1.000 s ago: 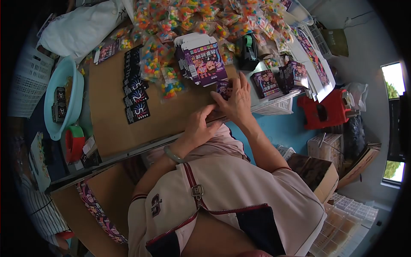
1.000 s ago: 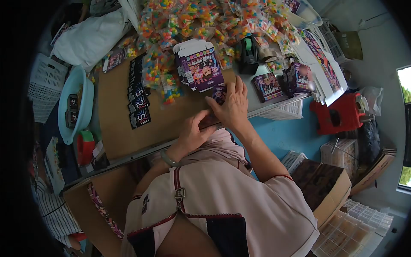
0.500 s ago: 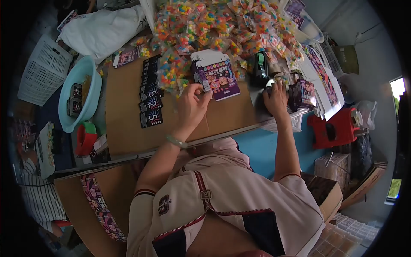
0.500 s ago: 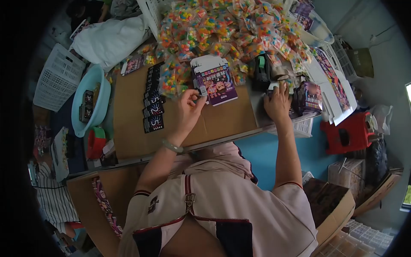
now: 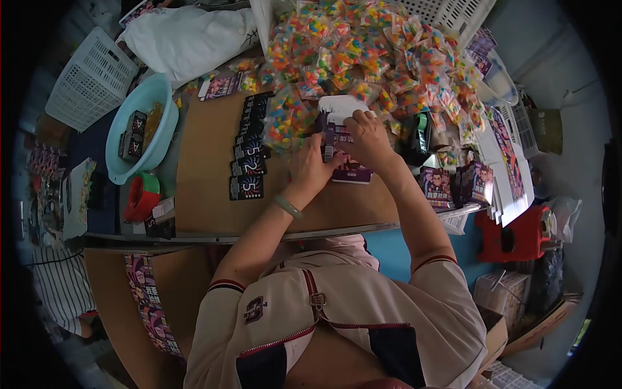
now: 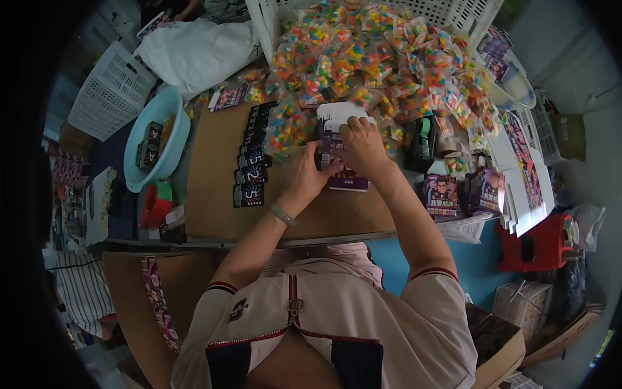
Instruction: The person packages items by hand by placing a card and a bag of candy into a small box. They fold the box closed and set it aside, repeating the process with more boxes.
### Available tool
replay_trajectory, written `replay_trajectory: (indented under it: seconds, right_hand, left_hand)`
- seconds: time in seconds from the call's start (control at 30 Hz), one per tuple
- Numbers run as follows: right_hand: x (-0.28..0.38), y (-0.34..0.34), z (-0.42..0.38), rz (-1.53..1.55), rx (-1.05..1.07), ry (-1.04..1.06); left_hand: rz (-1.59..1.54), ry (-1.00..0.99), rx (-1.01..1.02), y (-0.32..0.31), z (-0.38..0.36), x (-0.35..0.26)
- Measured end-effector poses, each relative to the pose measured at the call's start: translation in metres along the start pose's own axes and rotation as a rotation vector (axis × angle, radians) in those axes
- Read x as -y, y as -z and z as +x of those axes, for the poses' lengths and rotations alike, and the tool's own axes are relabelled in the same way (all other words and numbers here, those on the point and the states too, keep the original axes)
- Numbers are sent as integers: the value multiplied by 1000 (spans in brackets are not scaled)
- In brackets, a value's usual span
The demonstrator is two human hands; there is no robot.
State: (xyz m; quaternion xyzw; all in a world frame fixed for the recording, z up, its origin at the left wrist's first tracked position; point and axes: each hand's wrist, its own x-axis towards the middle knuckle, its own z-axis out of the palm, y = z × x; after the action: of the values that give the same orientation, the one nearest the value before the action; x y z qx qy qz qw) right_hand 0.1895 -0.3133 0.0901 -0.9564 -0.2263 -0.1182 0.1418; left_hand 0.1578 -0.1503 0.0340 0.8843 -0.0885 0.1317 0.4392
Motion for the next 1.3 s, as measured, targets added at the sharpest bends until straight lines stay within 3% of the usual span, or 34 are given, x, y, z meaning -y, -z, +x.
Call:
replay_trajectory:
  seconds: [0.1,0.27,0.37,0.5,0.6,0.63,0.7,0.77,0.83,0.93,1.0,1.07,1.2,1.3]
  right_hand:
    - [1,10,8,142,87,-85]
    - [16,26,5,247,66,-37]
    - [41,34,-3,463,16,-132]
    - [76,15,-12,681,-125,-144]
    - [98,1,-25,961,-81,16]
    - [104,-2,-28,962,-82,9]
    - [118,-7,-34,641,-479,203]
    - [123,-13,-39,454,-530,189]
    - [135,-31,-52,885,-177,-210]
    - [149,-46,-56,938,-79,-83]
    - [152,-45,-57,938,9,-74]
    - [151,-41,-64,991,442,-168]
    - [159,-36,-78,895,605,-36]
    - [171,-34,-89,831,625,-209]
  left_hand:
    - [163,-6,61,8,-10,-3]
    - [192,-383,-142,17,-18,-10]
    - [128,-312,-262,26,-28,-31]
    - [-15,-107,-210,45,-52,-32]
    - [-162,11,-139,68,-84,-14]
    - [-136,18,-134,76,-94,-8]
    - [-116,27,-119,92,-106,-2]
    - [-548,101,-347,105,-108,1]
    - [-579,157,-321,120,-122,3]
    - [-553,175,-325,125,-144,23]
    - [-819,374,-333,131,-164,32]
    - [-843,450,-274,132,-187,46]
    - [-971,650,-121,137,-216,67]
    - [-954,595,-74,148,-222,65]
